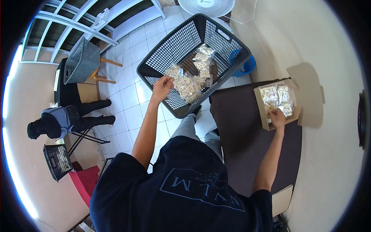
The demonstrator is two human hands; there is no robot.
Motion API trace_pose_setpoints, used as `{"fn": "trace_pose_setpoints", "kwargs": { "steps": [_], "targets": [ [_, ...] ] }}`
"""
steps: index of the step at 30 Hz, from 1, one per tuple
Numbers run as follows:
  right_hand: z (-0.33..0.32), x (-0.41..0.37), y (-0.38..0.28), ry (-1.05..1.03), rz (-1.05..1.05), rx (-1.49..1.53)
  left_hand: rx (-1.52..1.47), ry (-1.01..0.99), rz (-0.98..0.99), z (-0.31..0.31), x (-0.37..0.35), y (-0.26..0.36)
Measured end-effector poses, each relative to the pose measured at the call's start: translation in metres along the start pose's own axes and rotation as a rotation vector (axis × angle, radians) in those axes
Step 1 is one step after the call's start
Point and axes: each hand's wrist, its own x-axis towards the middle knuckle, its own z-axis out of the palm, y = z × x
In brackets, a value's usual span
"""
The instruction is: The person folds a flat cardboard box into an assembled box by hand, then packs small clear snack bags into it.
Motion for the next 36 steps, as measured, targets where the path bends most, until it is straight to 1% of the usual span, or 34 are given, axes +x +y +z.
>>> {"fn": "trace_pose_setpoints", "kwargs": {
  "steps": [1,2,3,4,5,6,7,8,10,11,12,14,15,17,18,20,21,23,24,26,27,28,29,30,31,32,34,36],
  "targets": [
    [0.001,-0.002,0.014,0.118,-0.043,0.067,-0.016,0.018,0.015,-0.007,0.016,-0.008],
    [-0.018,-0.02,-0.016,0.216,-0.023,0.062,-0.03,0.033,0.029,-0.013,0.033,-0.019],
    [-0.027,-0.031,-0.026,0.291,0.033,0.007,-0.006,0.064,0.012,-0.018,0.052,-0.032],
    [-0.027,-0.041,-0.02,0.355,0.072,0.18,-0.017,0.06,0.002,-0.021,0.072,-0.05],
    [-0.033,-0.057,-0.037,0.392,0.155,0.273,0.144,0.037,0.046,-0.023,0.092,-0.069],
    [-0.037,-0.07,-0.046,0.348,0.179,0.364,0.306,0.011,0.091,-0.026,0.109,-0.082],
    [-0.035,-0.085,-0.062,0.385,0.228,0.355,0.352,0.041,0.101,-0.023,0.121,-0.086],
    [-0.031,-0.101,-0.07,0.343,0.245,0.371,0.342,0.027,0.089,-0.017,0.132,-0.097],
    [-0.014,-0.129,-0.092,0.306,0.287,0.443,0.506,-0.09,0.166,0.0,0.159,-0.129],
    [-0.002,-0.145,-0.107,0.307,0.315,0.496,0.525,-0.205,0.079,0.012,0.172,-0.149],
    [0.01,-0.158,-0.121,0.287,0.369,0.535,0.515,-0.223,0.073,0.022,0.178,-0.164],
    [0.035,-0.184,-0.141,0.238,0.457,0.58,0.615,-0.524,-0.004,0.043,0.185,-0.185],
    [0.047,-0.197,-0.148,0.209,0.487,0.583,0.607,-0.543,-0.001,0.056,0.185,-0.193],
    [0.068,-0.219,-0.156,0.114,0.513,0.595,0.493,-0.767,0.117,0.086,0.173,-0.2],
    [0.078,-0.225,-0.162,0.124,0.515,0.585,0.487,-0.78,0.05,0.099,0.161,-0.19],
    [0.094,-0.235,-0.177,0.063,0.624,0.676,0.673,-0.741,0.076,0.113,0.135,-0.154],
    [0.095,-0.237,-0.189,0.069,0.634,0.665,0.664,-0.754,0.078,0.123,0.123,-0.157],
    [0.091,-0.228,-0.214,0.012,0.636,0.588,0.786,-0.634,0.147,0.144,0.113,-0.171],
    [0.089,-0.224,-0.219,0.024,0.639,0.585,0.78,-0.64,0.157,0.148,0.116,-0.173],
    [0.084,-0.218,-0.227,0.009,0.598,0.542,0.713,-0.642,0.089,0.148,0.124,-0.178],
    [0.081,-0.215,-0.228,0.015,0.602,0.542,0.596,-0.599,0.158,0.143,0.126,-0.178],
    [0.077,-0.21,-0.228,0.031,0.557,0.485,0.598,-0.603,0.163,0.136,0.132,-0.174],
    [0.076,-0.204,-0.228,0.047,0.51,0.429,0.354,-0.614,0.121,0.128,0.141,-0.169],
    [0.072,-0.195,-0.237,0.052,0.512,0.435,0.109,-0.621,0.077,0.118,0.145,-0.159],
    [0.065,-0.183,-0.25,0.062,0.45,0.413,0.008,-0.574,0.189,0.104,0.146,-0.142],
    [0.059,-0.17,-0.263,0.073,0.386,0.391,0.012,-0.576,0.198,0.088,0.149,-0.122],
    [0.056,-0.145,-0.287,0.102,0.294,0.425,-0.168,-0.599,0.224,0.058,0.151,-0.082],
    [0.061,-0.121,-0.303,0.113,0.186,0.454,-0.177,-0.614,0.251,0.035,0.148,-0.047]
  ]
}}
